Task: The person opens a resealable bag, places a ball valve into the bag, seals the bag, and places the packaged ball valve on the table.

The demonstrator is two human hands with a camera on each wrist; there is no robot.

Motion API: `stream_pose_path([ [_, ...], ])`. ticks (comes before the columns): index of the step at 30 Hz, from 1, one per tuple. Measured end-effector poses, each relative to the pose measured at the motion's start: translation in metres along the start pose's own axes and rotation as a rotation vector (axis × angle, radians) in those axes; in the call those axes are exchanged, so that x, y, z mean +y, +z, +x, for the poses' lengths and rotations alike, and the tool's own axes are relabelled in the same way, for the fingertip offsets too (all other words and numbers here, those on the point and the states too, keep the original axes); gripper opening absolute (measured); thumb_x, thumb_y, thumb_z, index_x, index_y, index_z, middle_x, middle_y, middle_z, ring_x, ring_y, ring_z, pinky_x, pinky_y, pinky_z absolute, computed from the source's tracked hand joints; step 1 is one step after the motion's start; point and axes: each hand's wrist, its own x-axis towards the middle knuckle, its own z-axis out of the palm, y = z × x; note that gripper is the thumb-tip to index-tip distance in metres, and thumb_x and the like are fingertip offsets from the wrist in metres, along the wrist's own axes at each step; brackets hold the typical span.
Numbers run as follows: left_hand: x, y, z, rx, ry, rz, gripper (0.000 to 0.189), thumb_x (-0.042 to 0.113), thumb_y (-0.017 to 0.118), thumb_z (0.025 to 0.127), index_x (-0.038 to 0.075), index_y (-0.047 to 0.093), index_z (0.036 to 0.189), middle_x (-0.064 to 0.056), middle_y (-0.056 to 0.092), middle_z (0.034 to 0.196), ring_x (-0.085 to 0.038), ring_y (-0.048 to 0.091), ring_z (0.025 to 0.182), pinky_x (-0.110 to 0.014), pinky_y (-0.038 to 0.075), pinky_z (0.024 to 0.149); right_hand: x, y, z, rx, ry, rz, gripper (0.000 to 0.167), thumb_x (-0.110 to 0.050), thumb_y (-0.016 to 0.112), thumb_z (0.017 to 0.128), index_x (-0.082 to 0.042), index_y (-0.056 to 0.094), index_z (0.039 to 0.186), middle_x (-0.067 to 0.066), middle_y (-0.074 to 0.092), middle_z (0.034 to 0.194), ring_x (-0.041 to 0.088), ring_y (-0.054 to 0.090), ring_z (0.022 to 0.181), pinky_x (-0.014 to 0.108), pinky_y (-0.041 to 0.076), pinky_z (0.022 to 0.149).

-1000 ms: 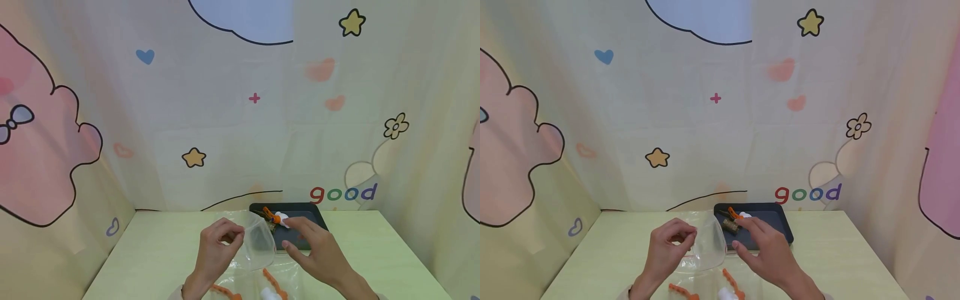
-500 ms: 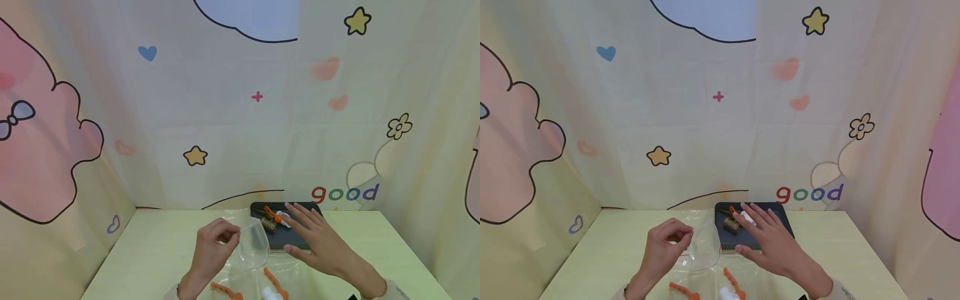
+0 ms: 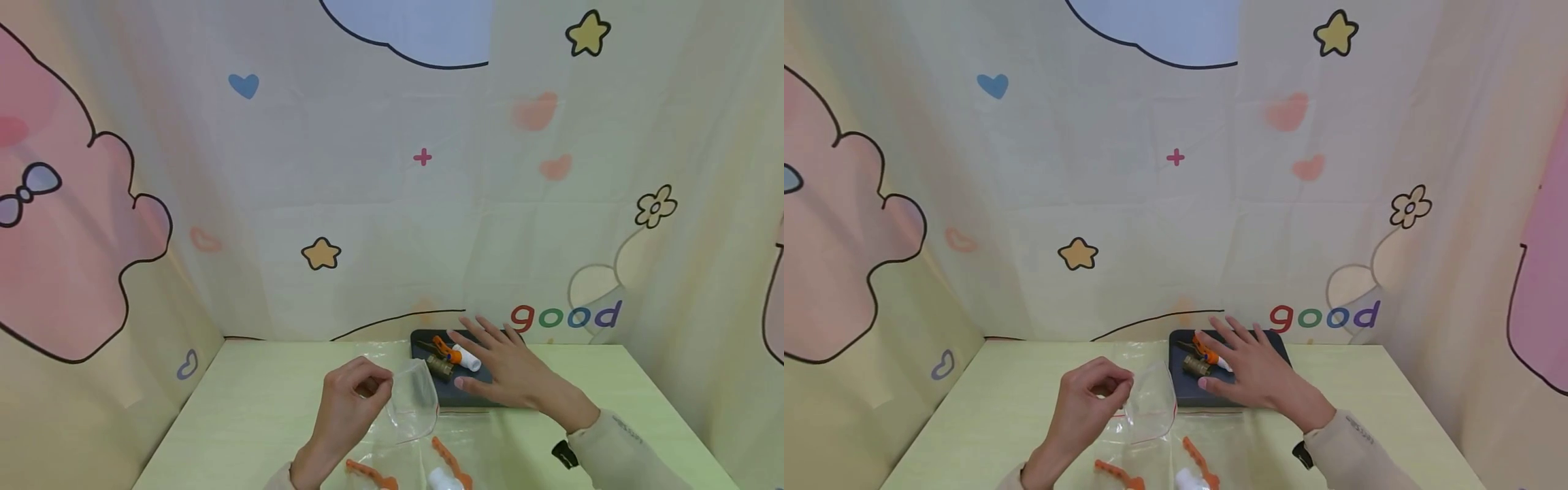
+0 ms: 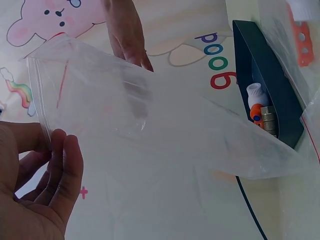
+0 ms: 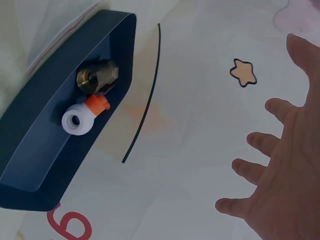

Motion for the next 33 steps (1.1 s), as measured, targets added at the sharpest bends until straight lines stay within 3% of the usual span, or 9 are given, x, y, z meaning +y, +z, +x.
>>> stream_pose_path([
  [8, -0.003, 0.001, 0.000, -0.003, 0.010, 0.005, 0.026, -0.009, 0.071, 0.078, 0.016, 0.072, 0.079, 0.005, 0.065, 0.071, -0.001, 0.058, 0.057, -0.015, 0.051, 0.053, 0.018, 0.012, 0.029, -0.064, 0.039, -0.038, 0.075, -0.064, 0.051, 0.092, -0.028, 0.032, 0.154, 0.005, 0.024, 0.163, 0.035, 0.027, 0.149, 0.070, 0.022, 0.112],
  [21, -0.006, 0.003, -0.004, -0.019, -0.041, 0.001, 0.029, -0.010, 0.071, 0.078, 0.019, 0.072, 0.078, 0.006, 0.065, 0.071, 0.000, 0.057, 0.058, -0.017, 0.051, 0.053, 0.042, 0.042, 0.066, -0.218, 0.091, 0.013, 0.077, -0.064, 0.048, 0.094, -0.023, 0.029, 0.155, 0.012, 0.026, 0.162, 0.039, 0.028, 0.147, 0.069, 0.022, 0.113],
  [28, -0.006, 0.007, -0.004, -0.031, -0.034, -0.007, 0.026, -0.009, 0.071, 0.077, 0.016, 0.072, 0.078, 0.005, 0.065, 0.071, -0.001, 0.058, 0.058, -0.016, 0.051, 0.053, 0.056, 0.069, 0.078, -0.243, 0.132, 0.020, 0.073, -0.056, 0.053, 0.095, -0.017, 0.033, 0.154, 0.018, 0.035, 0.156, 0.045, 0.040, 0.138, 0.064, 0.035, 0.107],
  [33, -0.006, 0.009, -0.004, -0.038, -0.039, -0.003, 0.025, -0.010, 0.071, 0.076, 0.015, 0.072, 0.077, 0.004, 0.065, 0.071, 0.000, 0.058, 0.058, -0.016, 0.051, 0.053, 0.057, 0.085, 0.084, -0.246, 0.175, 0.032, 0.070, -0.053, 0.058, 0.094, -0.018, 0.038, 0.151, 0.017, 0.043, 0.151, 0.043, 0.042, 0.136, 0.063, 0.038, 0.106],
])
